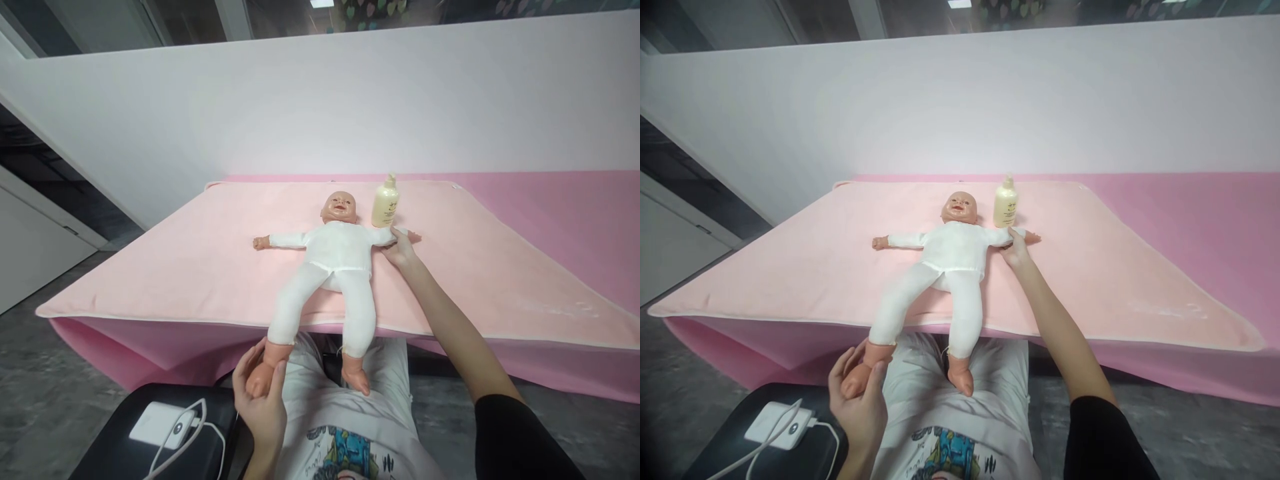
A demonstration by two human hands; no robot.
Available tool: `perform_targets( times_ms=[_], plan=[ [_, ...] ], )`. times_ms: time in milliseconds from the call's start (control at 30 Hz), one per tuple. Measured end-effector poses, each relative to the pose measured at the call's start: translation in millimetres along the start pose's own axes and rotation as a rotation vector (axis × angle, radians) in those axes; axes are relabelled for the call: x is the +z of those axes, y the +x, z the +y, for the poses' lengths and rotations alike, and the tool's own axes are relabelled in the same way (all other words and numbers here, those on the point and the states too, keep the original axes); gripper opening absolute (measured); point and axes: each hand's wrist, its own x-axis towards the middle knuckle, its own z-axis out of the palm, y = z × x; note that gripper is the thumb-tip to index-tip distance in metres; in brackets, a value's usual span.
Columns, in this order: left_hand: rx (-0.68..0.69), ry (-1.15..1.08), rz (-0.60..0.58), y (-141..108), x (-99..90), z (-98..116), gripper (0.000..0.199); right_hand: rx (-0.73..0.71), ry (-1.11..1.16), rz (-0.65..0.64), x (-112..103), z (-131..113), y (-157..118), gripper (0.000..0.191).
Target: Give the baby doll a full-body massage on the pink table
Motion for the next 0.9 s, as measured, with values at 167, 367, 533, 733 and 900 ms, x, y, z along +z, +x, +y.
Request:
perform_targets(
  times_ms=[167, 367, 533, 733, 900],
  plan=[
    [0.039, 0.146, -0.108, 8.1, -4.4, 10.2, 0.046, -0.013, 0.000, -0.004, 0.0, 0.5, 0.2, 0.015],
    [-0.008, 0.150, -0.251, 5.7, -1.0, 0.8, 0.052, -0.012, -0.004, 0.007, -0.3, 1.0, 0.7, 0.014],
    [0.124, 0.257, -0.402, 7.2, -2.4, 0.7, 0.049, -0.013, 0.006, 0.011, 0.2, 1.0, 1.1, 0.013],
    [0.421, 0.409, -0.520, 2.6, 0.0, 1.0, 0.050, -0.005, 0.005, 0.001, 0.9, 0.8, 1.2, 0.011],
    [0.319, 0.480, -0.715, 2.1, -3.2, 8.1, 0.064, -0.012, -0.007, 0.018, 0.6, 1.2, 1.8, 0.012]
  ],
)
